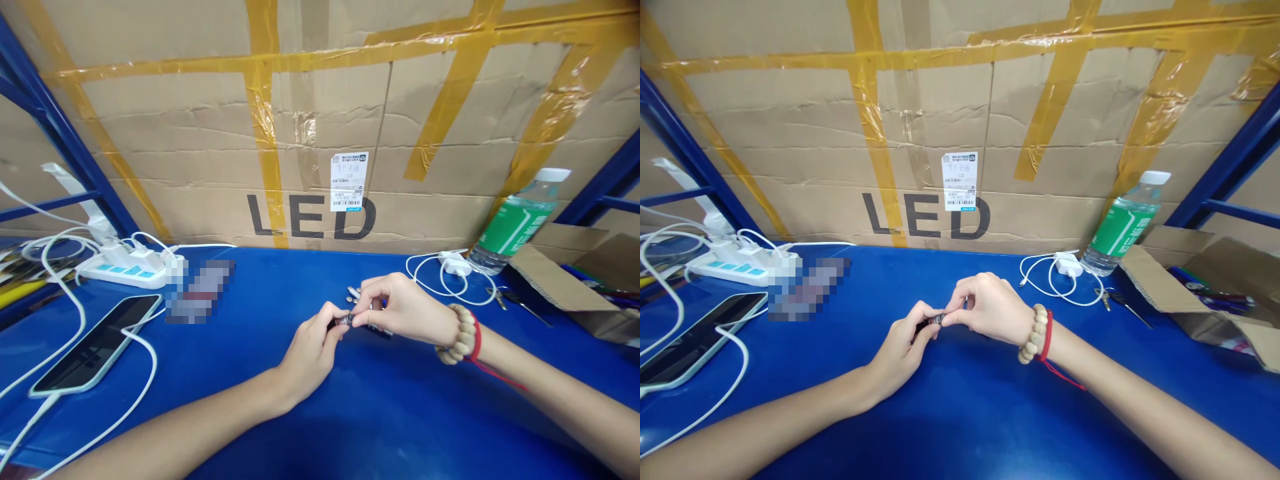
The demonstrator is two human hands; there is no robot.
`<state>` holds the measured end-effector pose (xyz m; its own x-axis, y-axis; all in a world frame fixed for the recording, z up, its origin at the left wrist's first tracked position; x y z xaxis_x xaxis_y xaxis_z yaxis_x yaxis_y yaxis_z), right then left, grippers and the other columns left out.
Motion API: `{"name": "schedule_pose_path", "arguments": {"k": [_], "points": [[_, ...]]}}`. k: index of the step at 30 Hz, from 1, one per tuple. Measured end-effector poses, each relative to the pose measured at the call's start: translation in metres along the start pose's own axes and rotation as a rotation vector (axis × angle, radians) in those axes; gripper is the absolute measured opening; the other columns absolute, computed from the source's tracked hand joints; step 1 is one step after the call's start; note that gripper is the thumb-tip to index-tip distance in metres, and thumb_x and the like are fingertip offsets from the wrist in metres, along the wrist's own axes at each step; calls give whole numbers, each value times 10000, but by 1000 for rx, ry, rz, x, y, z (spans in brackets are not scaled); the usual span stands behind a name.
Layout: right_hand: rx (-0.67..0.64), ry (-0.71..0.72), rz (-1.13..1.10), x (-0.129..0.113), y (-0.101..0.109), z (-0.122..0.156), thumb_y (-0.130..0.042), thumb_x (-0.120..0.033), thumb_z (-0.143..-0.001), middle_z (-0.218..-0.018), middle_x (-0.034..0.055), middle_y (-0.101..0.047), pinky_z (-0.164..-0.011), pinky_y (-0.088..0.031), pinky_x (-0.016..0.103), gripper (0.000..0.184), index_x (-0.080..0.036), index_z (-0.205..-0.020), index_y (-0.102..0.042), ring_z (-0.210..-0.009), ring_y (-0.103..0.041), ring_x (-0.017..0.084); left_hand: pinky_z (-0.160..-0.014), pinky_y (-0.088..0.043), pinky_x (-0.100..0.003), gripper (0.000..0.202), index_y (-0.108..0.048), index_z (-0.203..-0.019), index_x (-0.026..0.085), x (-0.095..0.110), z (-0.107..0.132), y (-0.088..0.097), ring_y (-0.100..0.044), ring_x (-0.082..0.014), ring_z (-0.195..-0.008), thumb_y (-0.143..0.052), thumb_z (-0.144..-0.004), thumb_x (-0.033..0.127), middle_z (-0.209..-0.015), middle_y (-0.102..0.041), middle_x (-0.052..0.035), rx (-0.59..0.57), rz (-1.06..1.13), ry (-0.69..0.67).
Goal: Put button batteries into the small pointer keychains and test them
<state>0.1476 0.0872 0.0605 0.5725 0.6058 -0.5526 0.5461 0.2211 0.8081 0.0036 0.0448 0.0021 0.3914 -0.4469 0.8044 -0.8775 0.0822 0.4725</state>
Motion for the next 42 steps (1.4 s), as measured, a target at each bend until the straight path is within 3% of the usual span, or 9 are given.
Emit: {"name": "schedule_pose_path", "arguments": {"k": [11,19,32,38,42], "points": [[0,-55,-47,7,-10,4,-618,-350,-734,-619,14,-613,-460,-347,211,233,-159,-600,-622,-505,-494,92,-605,-402,-208,95,-473,-783,200,-5,-2,1,-556,-128,-646,-433,-868,185,-739,-595,3,64,-39,-14],[-85,-160,-335,13,-15,3,-638,-416,-707,-503,-10,-555,-406,-384,199,291,-140,-622,-596,-397,-489,78,-687,-446,-238,88,-504,-789,206,-2,-1,2,-604,-157,-769,-465,-866,188,-854,-656,-17,98,-83,-24],[-229,-262,-450,24,-13,1,-644,-473,-691,-450,-33,-507,-394,-336,194,355,-141,-585,-577,-402,-456,68,-839,-445,-270,234,-584,-1075,210,7,1,1,-590,-178,-943,-436,-894,194,-1062,-648,-43,42,-20,-109],[-216,-241,-440,25,-17,0,-643,-472,-698,-422,-37,-489,-364,-298,184,413,-149,-498,-483,-367,-407,49,-753,-446,-250,236,-608,-1025,192,7,1,1,-587,-157,-791,-411,-897,190,-943,-644,-46,57,-11,-78],[-59,-209,-428,21,-19,-1,-646,-456,-701,-434,-45,-484,-345,-295,172,378,-151,-539,-494,-354,-394,43,-660,-430,-227,199,-604,-959,165,3,-5,3,-542,-134,-675,-424,-880,193,-775,-600,-22,115,28,7]]}}
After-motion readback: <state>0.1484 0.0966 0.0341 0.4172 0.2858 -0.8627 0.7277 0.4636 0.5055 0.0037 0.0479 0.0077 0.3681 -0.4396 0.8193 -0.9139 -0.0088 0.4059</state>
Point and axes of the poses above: each hand's wrist, its own z-axis away from the middle knuckle, its own y-axis out of the back of the hand, x = y × z, the point moved 3 cm from there along -z, towards the middle knuckle
